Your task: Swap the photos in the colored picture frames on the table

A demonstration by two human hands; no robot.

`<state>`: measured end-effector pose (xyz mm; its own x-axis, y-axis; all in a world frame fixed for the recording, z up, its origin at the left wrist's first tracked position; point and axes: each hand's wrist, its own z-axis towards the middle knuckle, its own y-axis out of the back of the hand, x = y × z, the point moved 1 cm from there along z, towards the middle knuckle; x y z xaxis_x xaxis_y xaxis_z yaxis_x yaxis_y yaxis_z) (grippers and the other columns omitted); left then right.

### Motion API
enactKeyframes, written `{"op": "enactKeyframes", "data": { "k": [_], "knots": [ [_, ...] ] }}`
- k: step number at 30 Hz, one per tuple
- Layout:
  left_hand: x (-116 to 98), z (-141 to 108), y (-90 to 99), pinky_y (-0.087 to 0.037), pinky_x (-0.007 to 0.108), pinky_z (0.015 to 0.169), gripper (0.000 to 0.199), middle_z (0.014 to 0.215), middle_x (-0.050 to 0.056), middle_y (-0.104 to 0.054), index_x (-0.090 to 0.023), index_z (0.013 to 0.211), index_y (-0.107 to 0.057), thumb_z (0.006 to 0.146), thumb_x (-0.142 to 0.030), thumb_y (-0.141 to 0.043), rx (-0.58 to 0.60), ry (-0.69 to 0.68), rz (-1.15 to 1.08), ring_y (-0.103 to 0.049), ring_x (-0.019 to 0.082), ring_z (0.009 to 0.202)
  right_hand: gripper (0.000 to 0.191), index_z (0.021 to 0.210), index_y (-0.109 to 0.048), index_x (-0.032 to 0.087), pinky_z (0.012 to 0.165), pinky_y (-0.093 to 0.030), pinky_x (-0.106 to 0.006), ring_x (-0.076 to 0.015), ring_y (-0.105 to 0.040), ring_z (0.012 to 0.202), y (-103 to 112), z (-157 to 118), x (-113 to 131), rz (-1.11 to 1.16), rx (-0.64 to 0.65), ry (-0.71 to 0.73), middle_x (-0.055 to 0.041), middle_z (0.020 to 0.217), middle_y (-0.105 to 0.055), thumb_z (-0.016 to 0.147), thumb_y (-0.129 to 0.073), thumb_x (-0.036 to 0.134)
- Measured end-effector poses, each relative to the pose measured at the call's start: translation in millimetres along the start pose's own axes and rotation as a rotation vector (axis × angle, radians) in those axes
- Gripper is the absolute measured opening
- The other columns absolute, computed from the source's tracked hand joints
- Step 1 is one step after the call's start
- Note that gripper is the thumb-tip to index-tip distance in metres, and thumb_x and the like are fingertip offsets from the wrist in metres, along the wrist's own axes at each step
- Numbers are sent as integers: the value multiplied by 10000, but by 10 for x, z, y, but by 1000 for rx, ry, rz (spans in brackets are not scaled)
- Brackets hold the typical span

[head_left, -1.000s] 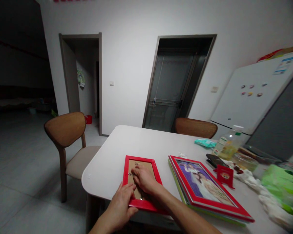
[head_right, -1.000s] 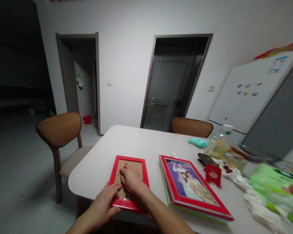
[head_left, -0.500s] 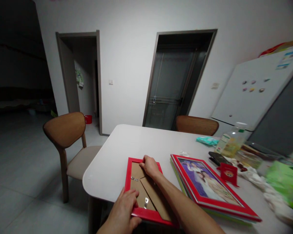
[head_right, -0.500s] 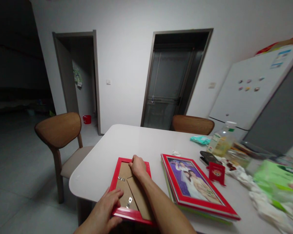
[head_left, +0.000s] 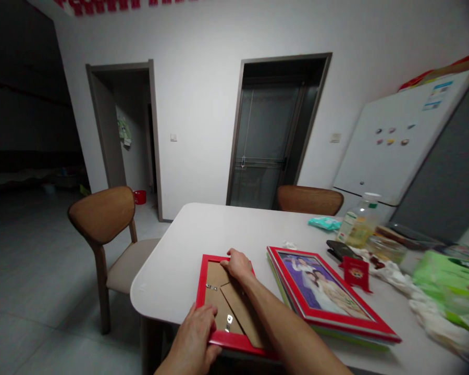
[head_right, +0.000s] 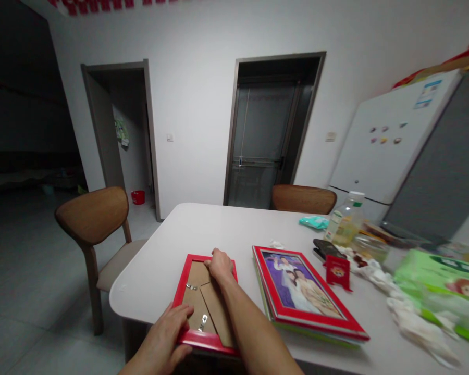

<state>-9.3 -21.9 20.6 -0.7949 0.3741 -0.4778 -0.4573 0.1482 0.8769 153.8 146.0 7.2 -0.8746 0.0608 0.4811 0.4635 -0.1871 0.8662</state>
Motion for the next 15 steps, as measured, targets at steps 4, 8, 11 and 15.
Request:
{"op": "enactKeyframes", "data": {
  "k": [4, 8, 11, 15],
  "knots": [
    [-84, 60, -65, -176, 429, 1027, 555, 1264, 140, -418, -111, 1095, -491, 556, -151, -616, 31, -25, 33, -334, 254, 1186, 273, 834, -612, 173, 646, -385, -266, -184, -576, 780, 42, -55, -4, 135, -29, 65, -85, 833, -647, 705, -494, 383],
    [-255, 223, -255, -115, 495, 1014, 552, 1328, 138, -317, -132, 1062, -510, 534, -211, -651, 53, -140, 71, -228, 285, 1233, 283, 851, -615, 156, 701, -398, -242, -150, -580, 767, 158, -160, -75, 295, -58, 125, -72, 830, -651, 749, -423, 337],
    [-300, 282, -326, -168, 460, 1009, 465, 1318, 144, -334, -118, 1037, -519, 577, -144, -580, 79, -132, 41, -241, 260, 1231, 290, 864, -606, 138, 689, -418, -235, -144, -582, 760, 331, -309, -195, 398, -59, 142, -66, 842, -648, 745, -409, 314],
    [-270, 234, -110, -225, 416, 997, 426, 1284, 121, -399, -150, 977, -535, 559, -70, -533, -44, -122, -107, -335, 242, 1185, 341, 923, -577, 143, 597, -436, -245, -155, -575, 723, 613, -589, -346, 822, -160, 16, -64, 860, -628, 709, -461, 381]
  ]
}}
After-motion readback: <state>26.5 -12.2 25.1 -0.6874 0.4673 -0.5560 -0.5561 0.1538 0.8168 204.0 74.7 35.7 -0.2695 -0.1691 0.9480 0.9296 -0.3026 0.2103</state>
